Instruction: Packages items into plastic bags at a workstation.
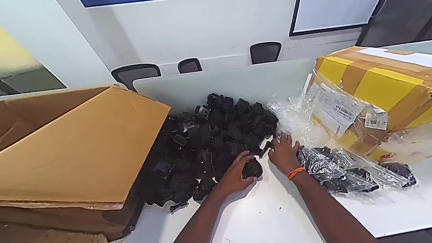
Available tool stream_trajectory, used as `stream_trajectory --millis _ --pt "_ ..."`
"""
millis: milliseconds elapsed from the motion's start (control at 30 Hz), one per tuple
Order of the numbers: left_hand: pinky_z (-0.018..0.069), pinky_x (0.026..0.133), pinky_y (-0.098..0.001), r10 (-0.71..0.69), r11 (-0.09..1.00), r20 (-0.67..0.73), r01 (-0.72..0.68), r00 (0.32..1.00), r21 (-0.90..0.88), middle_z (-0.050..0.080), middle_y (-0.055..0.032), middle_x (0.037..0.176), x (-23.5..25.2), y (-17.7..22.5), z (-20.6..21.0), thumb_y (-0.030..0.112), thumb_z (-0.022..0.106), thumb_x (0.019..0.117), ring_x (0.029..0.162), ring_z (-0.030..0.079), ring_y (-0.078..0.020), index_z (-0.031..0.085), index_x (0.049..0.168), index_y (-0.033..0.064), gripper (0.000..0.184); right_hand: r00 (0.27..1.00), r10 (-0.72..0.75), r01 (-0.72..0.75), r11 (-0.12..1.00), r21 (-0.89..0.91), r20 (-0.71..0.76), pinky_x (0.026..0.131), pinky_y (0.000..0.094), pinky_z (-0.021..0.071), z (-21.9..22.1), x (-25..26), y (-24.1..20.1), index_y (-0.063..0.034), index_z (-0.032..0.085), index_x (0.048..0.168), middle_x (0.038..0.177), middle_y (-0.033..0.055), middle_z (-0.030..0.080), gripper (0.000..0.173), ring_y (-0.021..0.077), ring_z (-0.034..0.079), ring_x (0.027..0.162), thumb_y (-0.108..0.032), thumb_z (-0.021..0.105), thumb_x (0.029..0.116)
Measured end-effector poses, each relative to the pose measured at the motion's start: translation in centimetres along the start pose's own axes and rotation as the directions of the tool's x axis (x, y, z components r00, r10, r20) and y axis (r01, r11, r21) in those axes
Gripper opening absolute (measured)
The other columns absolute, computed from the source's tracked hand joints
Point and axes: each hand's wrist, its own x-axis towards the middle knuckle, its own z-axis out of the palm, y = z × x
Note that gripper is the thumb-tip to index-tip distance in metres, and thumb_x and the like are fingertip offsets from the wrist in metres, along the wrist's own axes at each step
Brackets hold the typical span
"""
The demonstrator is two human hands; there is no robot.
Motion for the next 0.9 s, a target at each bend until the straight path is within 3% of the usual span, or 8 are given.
stream_trajectory --millis 100,233,367,533,600,667,733,900 --pt "0.0429 0.116 -0.0361 0.034 0.999 -0.022 -0.033 0.999 0.022 0.034 -0.0168 0.162 0.0 0.0 0.2 0.031 0.086 0.0804 0.147 0.04 -0.0225 0.048 0.149 0.0077 0.082 1.0 0.015 -0.015 1.0 0.0 -0.005 0.112 0.0794 0.0159 0.3 0.1 0.3 -0.0053 0.063 0.137 0.162 0.0295 0.028 0.057 0.0513 0.018 0.152 -0.039 0.066 0.0911" --pt "0.0411 0.118 -0.0398 0.046 0.998 -0.046 -0.044 0.998 0.053 0.035 -0.0148 0.162 0.0 0.4 0.4 0.038 0.084 0.0811 0.148 0.038 -0.0251 0.048 0.149 0.0095 0.082 1.0 0.027 -0.027 1.0 -0.001 -0.016 0.111 0.0798 0.0175 0.8 0.2 0.7 0.0056 0.045 0.149 0.161 0.0299 0.031 0.081 0.0515 0.022 0.151 -0.043 0.069 0.0894" --pt "0.0404 0.118 -0.0419 0.097 0.995 -0.109 -0.093 0.989 0.044 0.04 -0.0169 0.159 -0.1 0.9 0.7 0.047 0.078 0.0862 0.147 0.04 -0.0261 0.053 0.145 0.0056 0.076 0.98 -0.011 0.028 0.996 0.084 -0.196 0.112 0.0771 0.0203 0.4 0.3 0.5 0.0027 0.044 0.151 0.158 0.0238 0.039 0.078 0.0454 0.033 0.148 -0.042 0.067 0.0913" --pt "0.043 0.115 -0.0413 0.031 0.999 -0.173 -0.025 0.984 0.037 0.049 -0.0148 0.152 0.0 1.3 1.5 0.045 0.06 0.1002 0.141 0.047 -0.0244 0.059 0.138 0.0058 0.055 0.776 -0.206 0.365 0.918 0.158 -0.596 0.114 0.0667 0.0295 0.7 0.1 0.0 -0.0016 0.053 0.145 0.154 0.0162 0.049 0.056 0.0364 0.043 0.145 -0.021 0.062 0.0928" --pt "0.043 0.115 -0.0404 0.017 1.0 -0.21 -0.016 0.977 0.009 0.051 -0.0161 0.15 0.0 1.2 1.7 0.039 0.055 0.1035 0.14 0.049 -0.0244 0.06 0.137 0.0037 0.049 0.696 -0.26 0.554 0.787 0.27 -0.669 0.113 0.0515 0.0428 1.4 -0.2 -0.5 -0.0011 0.059 0.14 0.149 0.0156 0.054 0.047 0.0308 0.05 0.14 -0.015 0.058 0.0954" --pt "0.0433 0.115 -0.04 0.005 1.0 -0.291 -0.009 0.957 -0.01 0.054 -0.0181 0.146 0.0 1.4 1.7 0.033 0.052 0.1046 0.138 0.051 -0.0247 0.06 0.135 -0.0005 0.046 0.694 -0.231 0.667 0.565 0.486 -0.682 0.103 0.0376 0.0533 2.1 -0.8 -1.5 0.0004 0.063 0.134 0.141 0.0181 0.059 0.04 0.0243 0.058 0.13 -0.011 0.06 0.096" --pt "0.0454 0.113 -0.0388 -0.009 1.0 -0.386 0.004 0.922 -0.014 0.057 -0.0191 0.142 0.1 1.8 1.4 0.029 0.054 0.1041 0.133 0.055 -0.0236 0.058 0.136 -0.0036 0.045 0.755 -0.187 0.649 0.354 0.674 -0.629 0.092 0.0344 0.0588 2.5 -1.4 -2.5 0.0023 0.062 0.133 0.138 0.0201 0.059 0.042 0.0216 0.064 0.118 -0.01 0.066 0.0928" --pt "0.0534 0.103 -0.034 -0.098 0.995 -0.481 0.089 0.871 -0.04 0.064 -0.016 0.131 0.2 1.9 1.3 0.022 0.066 0.0952 0.118 0.064 -0.0185 0.053 0.138 -0.0043 0.052 0.847 -0.116 0.526 0.046 0.849 -0.518 0.081 0.0307 0.0618 2.2 -2.2 -3.7 0.0089 0.057 0.132 0.128 0.0164 0.063 0.046 0.0144 0.07 0.09 -0.002 0.07 0.0896"
